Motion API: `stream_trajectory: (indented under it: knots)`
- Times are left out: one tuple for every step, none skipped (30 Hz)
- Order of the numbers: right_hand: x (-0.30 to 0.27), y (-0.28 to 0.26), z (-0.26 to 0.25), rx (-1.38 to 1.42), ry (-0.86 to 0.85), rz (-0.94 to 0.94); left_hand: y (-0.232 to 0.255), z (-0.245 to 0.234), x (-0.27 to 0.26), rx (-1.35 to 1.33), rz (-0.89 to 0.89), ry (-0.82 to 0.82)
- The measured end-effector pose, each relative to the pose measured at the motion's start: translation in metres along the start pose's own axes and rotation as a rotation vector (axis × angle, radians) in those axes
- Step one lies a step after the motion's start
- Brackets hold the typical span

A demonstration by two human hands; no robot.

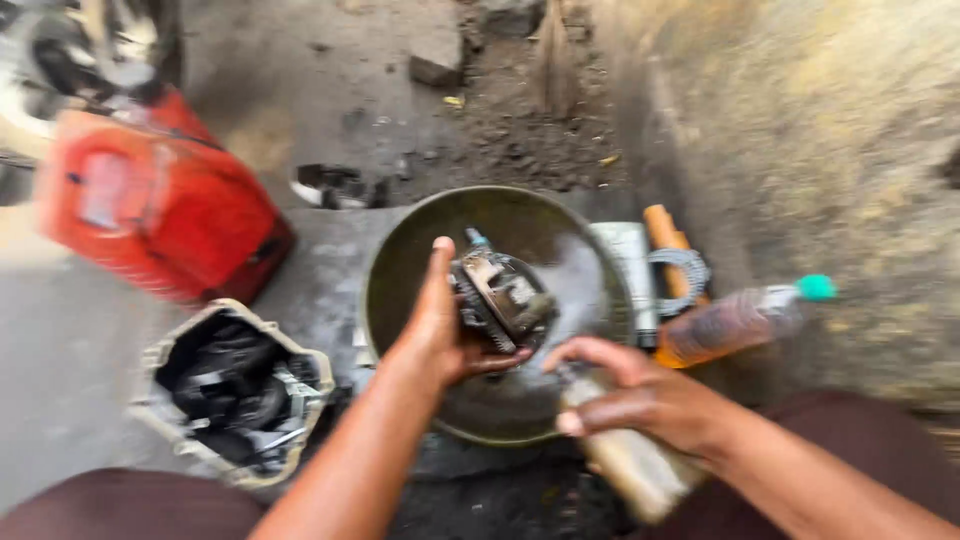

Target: Cleaning a motorcycle clutch assembly and gears in a bowl of solvent using a brush and pouring additional liquid from a bottle.

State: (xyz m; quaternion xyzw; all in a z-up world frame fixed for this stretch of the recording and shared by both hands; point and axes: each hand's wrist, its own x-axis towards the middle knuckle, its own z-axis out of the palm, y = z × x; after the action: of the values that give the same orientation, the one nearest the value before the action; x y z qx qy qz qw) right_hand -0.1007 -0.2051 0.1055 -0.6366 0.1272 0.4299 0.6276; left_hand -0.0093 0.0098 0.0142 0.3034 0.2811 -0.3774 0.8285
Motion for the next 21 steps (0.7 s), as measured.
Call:
stream_trajectory:
  knots:
    - [-0.003,0.001,-0.002,-0.016,0.027,0.002,-0.003,0.002,0.004,-0.008,-0.005,-0.03]
    - [-0.006,0.001,-0.002,-0.136,0.04,0.0,-0.006,0.005,0.007,0.066,-0.007,-0.076]
    - [0.002,0.002,0.004,-0.245,0.02,-0.012,0.0,-0.004,0.005,0.147,0.007,-0.09]
    - [-0.002,-0.008,0.004,-0.251,0.015,-0.02,0.0,0.006,0.003,0.148,0.018,-0.088]
    - [-0.004,-0.012,0.009,-0.15,0.035,0.013,-0.002,0.008,-0.002,0.162,0.021,0.032]
    - [-0.006,-0.017,0.012,-0.049,0.054,0.048,-0.004,0.011,-0.006,0.175,0.025,0.151]
    - [0.002,-0.009,0.005,-0.05,0.058,0.051,-0.004,0.009,-0.005,0.174,0.021,0.148]
    - [0.01,-0.002,-0.004,-0.134,0.031,-0.008,-0.005,0.007,-0.004,0.264,0.038,0.113]
    - [0.017,0.004,-0.013,-0.223,0.007,-0.066,-0.005,0.006,-0.002,0.351,0.056,0.071]
    - [0.011,-0.001,-0.011,-0.227,0.015,-0.062,-0.009,0.009,0.001,0.347,0.054,0.062]
    - [0.01,-0.006,-0.006,-0.145,0.026,-0.032,-0.01,0.007,0.002,0.397,0.087,0.052]
    - [0.009,-0.011,-0.001,-0.062,0.036,-0.002,-0.01,0.005,0.002,0.446,0.12,0.043]
    - [0.009,-0.016,0.002,-0.062,0.037,0.001,-0.011,0.008,0.0,0.445,0.118,0.042]
    - [0.009,-0.022,0.004,-0.085,0.072,0.022,-0.012,0.01,-0.002,0.454,0.157,0.122]
    - [0.009,-0.029,0.007,-0.11,0.108,0.044,-0.012,0.013,-0.004,0.462,0.197,0.201]
    - [0.009,-0.031,0.003,-0.111,0.11,0.045,-0.015,0.013,-0.002,0.46,0.196,0.198]
    - [0.011,-0.034,0.0,-0.155,0.119,0.022,-0.016,0.012,0.0,0.529,0.308,0.21]
    - [0.012,-0.036,-0.003,-0.199,0.127,-0.002,-0.018,0.011,0.001,0.596,0.42,0.222]
    - [0.012,-0.041,-0.003,-0.198,0.128,-0.002,-0.017,0.015,-0.01,0.597,0.42,0.221]
    - [0.012,-0.046,-0.004,-0.205,0.135,-0.002,-0.015,0.018,-0.022,0.889,0.563,0.309]
    - [0.011,-0.051,-0.005,-0.213,0.146,-0.002,-0.013,0.022,-0.033,1.182,0.706,0.393]
